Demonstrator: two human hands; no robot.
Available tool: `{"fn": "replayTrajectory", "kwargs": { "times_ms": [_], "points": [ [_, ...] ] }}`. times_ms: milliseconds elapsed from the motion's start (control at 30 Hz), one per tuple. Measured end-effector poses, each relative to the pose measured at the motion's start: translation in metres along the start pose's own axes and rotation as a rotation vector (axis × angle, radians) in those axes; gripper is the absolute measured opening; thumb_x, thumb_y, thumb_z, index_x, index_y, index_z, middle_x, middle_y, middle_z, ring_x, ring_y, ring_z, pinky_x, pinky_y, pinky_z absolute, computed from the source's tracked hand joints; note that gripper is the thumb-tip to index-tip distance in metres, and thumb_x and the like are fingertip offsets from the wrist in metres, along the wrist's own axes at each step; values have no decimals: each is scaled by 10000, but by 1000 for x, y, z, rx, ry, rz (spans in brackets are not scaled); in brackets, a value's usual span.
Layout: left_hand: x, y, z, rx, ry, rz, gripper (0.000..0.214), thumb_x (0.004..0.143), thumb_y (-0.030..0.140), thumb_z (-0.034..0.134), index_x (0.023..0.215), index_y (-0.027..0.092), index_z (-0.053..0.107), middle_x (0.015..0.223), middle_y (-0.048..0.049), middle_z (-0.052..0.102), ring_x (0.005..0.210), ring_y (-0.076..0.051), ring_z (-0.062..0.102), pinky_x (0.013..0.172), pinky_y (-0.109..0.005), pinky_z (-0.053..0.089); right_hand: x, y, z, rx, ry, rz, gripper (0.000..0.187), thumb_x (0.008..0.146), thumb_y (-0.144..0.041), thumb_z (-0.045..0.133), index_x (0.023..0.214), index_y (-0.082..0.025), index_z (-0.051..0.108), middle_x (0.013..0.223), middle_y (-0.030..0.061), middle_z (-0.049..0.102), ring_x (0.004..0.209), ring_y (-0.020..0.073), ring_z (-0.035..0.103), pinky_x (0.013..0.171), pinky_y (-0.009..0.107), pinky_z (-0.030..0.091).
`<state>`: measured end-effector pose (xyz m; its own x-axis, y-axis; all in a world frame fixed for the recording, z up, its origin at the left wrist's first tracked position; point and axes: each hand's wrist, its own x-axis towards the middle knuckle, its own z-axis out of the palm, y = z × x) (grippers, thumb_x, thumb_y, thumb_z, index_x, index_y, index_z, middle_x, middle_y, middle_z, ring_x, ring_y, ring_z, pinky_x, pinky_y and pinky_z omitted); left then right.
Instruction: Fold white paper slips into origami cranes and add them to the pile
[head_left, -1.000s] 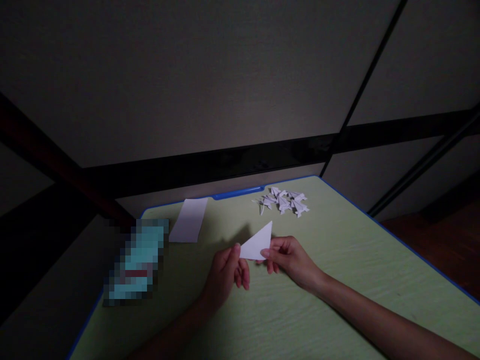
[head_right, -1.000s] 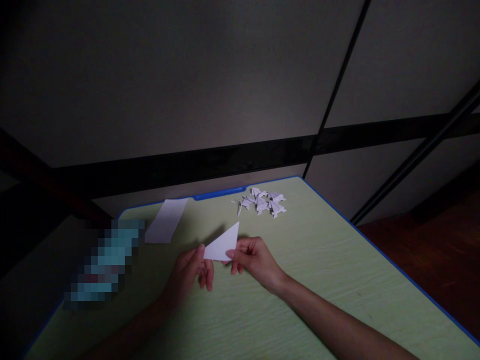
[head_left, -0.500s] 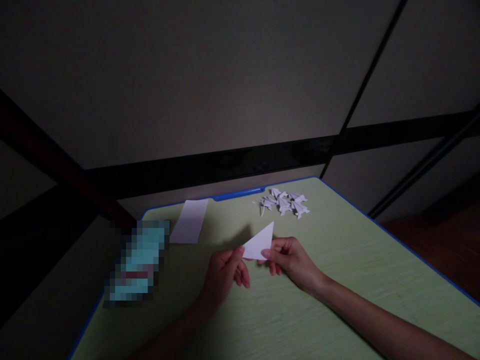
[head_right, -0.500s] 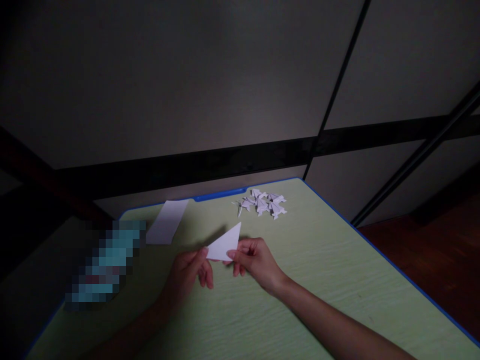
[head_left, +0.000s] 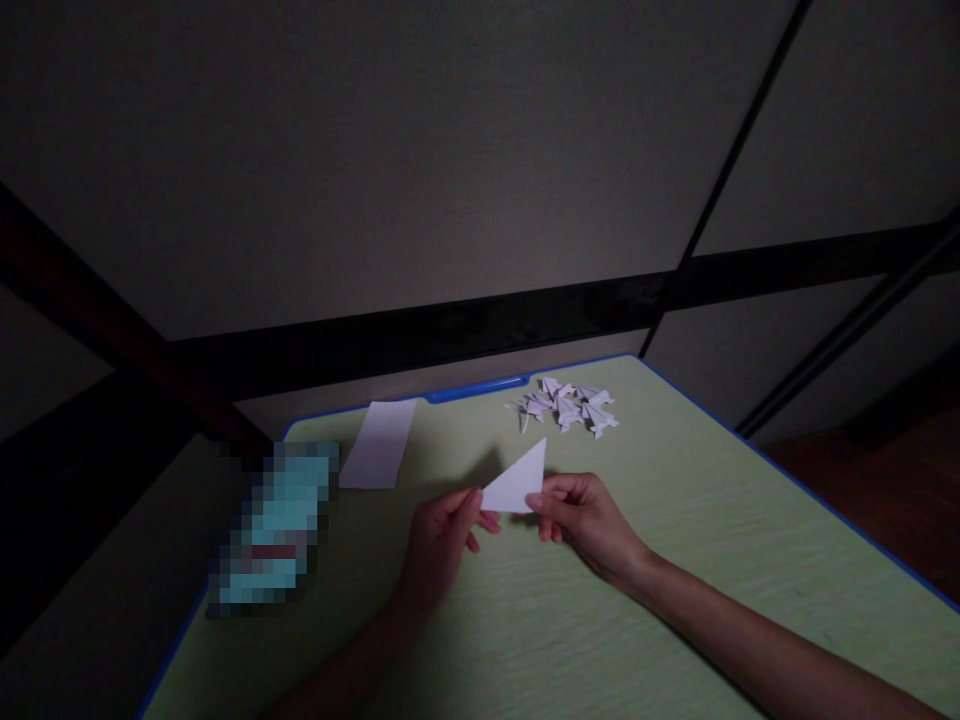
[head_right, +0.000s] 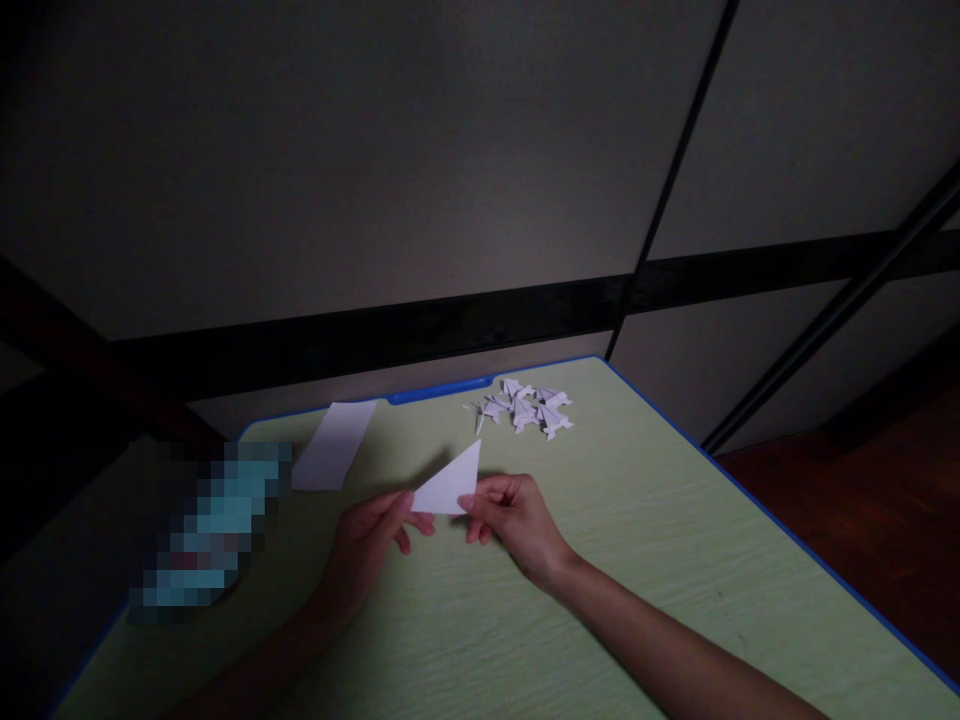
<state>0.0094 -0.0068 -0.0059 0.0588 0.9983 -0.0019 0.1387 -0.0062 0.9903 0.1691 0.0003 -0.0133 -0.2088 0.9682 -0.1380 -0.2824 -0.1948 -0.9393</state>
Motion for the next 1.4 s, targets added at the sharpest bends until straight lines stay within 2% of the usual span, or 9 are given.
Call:
{"fn": "replayTrajectory", "kwargs": {
  "times_ms": [133, 433, 533, 600, 733, 833, 1033, 1300, 1400],
  "points": [
    [-1, -2, -2, 128, 57, 115, 309, 675, 228, 553, 970, 156, 613, 907, -72, 644, 686, -151, 588, 511, -200, 453, -1, -1, 1, -23, 0, 20, 213, 520, -296, 728, 518, -110, 624, 397, -11, 587, 345, 44, 476, 373, 148, 345],
    [-4, -2, 0, 201, -101, 168, 380, 573, 174, 648, 952, 197, 640, 982, -69, 617, 739, -184, 579, 512, -203, 460, -2, 0, 3, -57, 22, 28, 267, 470, -293, 747, 451, -116, 549, 362, -23, 560, 308, 50, 459, 341, 156, 334],
    [-3, 0, 1, 196, -134, 176, 268, 606, 181, 618, 869, 183, 664, 865, -57, 635, 688, -167, 563, 499, -197, 427, -3, 0, 3, -96, 7, 34, 286, 479, -325, 737, 458, -115, 544, 338, -32, 533, 285, 46, 441, 313, 149, 300],
    [-2, 1, 1, 192, -130, 201, 117, 648, 219, 573, 630, 152, 667, 647, -35, 604, 579, -140, 522, 472, -194, 382, -3, 1, 2, -114, -16, 27, 299, 493, -349, 725, 456, -115, 543, 337, -29, 531, 285, 50, 445, 309, 151, 294],
    [0, 1, -1, 84, -38, 90, 407, 673, 388, 524, 352, 145, 455, 394, 23, 409, 415, -94, 395, 424, -201, 306, -2, 2, 0, -100, -68, -13, 316, 586, -389, 664, 477, -118, 546, 391, -10, 569, 335, 54, 473, 366, 161, 345],
    [3, -4, -3, -56, 17, -44, 421, 640, 494, 530, 418, 141, 469, 388, 32, 414, 408, -95, 394, 418, -201, 298, 1, 3, -2, -92, -102, -41, 278, 612, -369, 656, 541, -116, 566, 426, -12, 584, 364, 50, 471, 403, 163, 359],
    [6, -7, -5, -142, 15, -83, 396, 616, 492, 563, 473, 126, 519, 402, 35, 438, 425, -96, 412, 427, -199, 302, 0, 1, -2, -139, -94, -40, 301, 599, -368, 666, 493, -123, 527, 353, -53, 483, 311, 26, 337, 338, 159, 221],
    [-3, -6, 6, -88, -118, -127, 273, 566, 370, 626, 491, 114, 568, 423, 27, 490, 432, -97, 440, 414, -189, 314, -4, -4, 5, -177, 8, -24, 274, 535, -378, 693, 567, -118, 613, 498, -24, 565, 440, 75, 442, 428, 195, 332],
    [-4, -7, 7, -166, -176, -121, 275, 605, 336, 604, 768, 114, 611, 511, 10, 560, 477, -118, 502, 448, -202, 377, -3, -2, 3, -190, 9, -4, 291, 528, -392, 694, 549, -114, 610, 471, -26, 550, 419, 69, 424, 402, 188, 305]
  ]
}}
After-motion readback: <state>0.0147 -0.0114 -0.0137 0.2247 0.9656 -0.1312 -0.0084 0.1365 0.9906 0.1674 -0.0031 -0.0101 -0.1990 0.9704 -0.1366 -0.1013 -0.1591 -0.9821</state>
